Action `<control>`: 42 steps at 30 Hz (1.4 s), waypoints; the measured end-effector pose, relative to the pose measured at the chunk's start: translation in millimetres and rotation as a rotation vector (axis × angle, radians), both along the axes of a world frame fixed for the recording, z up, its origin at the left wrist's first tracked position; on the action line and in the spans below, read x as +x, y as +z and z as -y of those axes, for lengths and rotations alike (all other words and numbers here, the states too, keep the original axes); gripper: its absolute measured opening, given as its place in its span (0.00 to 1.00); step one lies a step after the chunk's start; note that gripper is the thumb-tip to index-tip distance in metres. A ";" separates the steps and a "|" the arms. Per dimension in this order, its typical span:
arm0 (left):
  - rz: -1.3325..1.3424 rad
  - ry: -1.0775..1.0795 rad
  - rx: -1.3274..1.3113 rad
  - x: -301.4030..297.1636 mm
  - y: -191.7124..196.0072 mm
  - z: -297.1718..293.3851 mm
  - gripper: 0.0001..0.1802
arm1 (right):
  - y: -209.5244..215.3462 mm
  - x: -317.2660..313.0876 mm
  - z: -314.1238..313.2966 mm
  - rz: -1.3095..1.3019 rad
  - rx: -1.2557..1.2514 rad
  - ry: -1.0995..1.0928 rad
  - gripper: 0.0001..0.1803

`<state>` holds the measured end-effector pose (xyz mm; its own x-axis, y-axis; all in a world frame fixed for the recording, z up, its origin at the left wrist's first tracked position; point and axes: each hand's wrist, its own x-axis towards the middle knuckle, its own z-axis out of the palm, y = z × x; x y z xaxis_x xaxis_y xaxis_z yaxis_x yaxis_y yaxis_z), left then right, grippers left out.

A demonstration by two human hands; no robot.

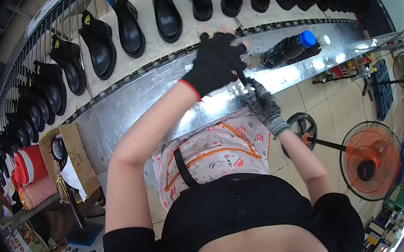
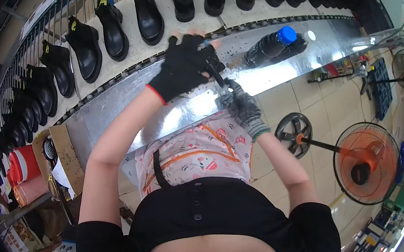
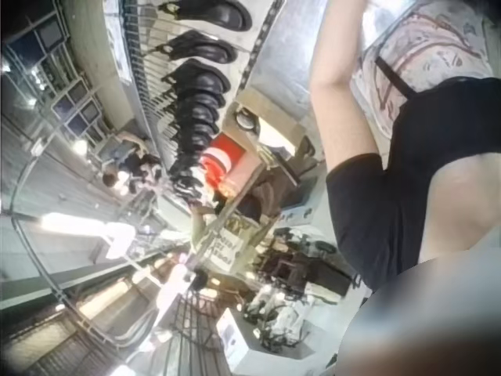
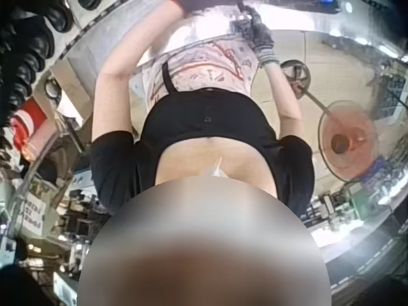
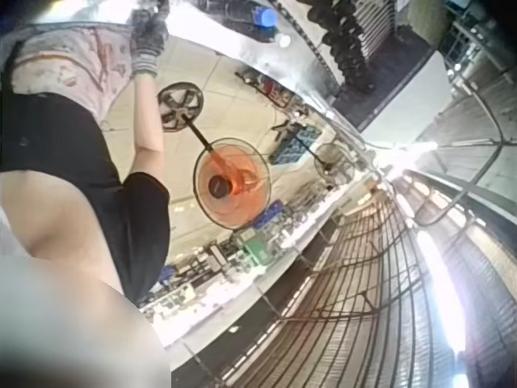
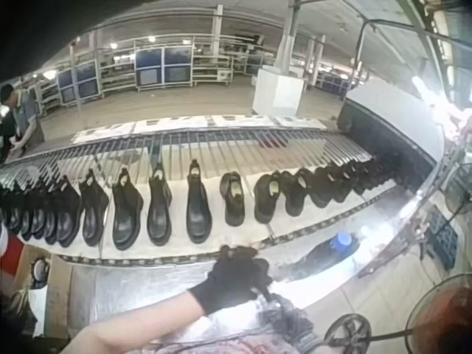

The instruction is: Cleaning and applying liquid finish to the seams and soles of black leather boots on a conveyor belt.

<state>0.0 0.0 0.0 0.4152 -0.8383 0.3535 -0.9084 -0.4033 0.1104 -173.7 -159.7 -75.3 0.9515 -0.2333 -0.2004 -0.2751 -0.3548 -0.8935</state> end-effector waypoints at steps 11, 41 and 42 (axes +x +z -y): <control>-2.015 -0.246 -1.358 83.6 4.3 -70.1 0.55 | 44.1 53.4 -85.6 0.550 0.237 -0.465 0.20; -0.835 1.028 -0.535 220.7 -90.8 -41.5 0.34 | 110.8 72.1 -49.4 0.746 0.318 -0.430 0.34; -0.834 0.977 -0.571 209.8 -85.1 -51.9 0.33 | 122.8 76.5 -60.8 0.767 0.435 -0.450 0.36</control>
<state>209.8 51.9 -85.1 0.9925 0.0799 -0.0928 0.1214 -0.5427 0.8311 -97.2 -98.9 47.5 0.7002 -0.6571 0.2792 0.4039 0.0421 -0.9138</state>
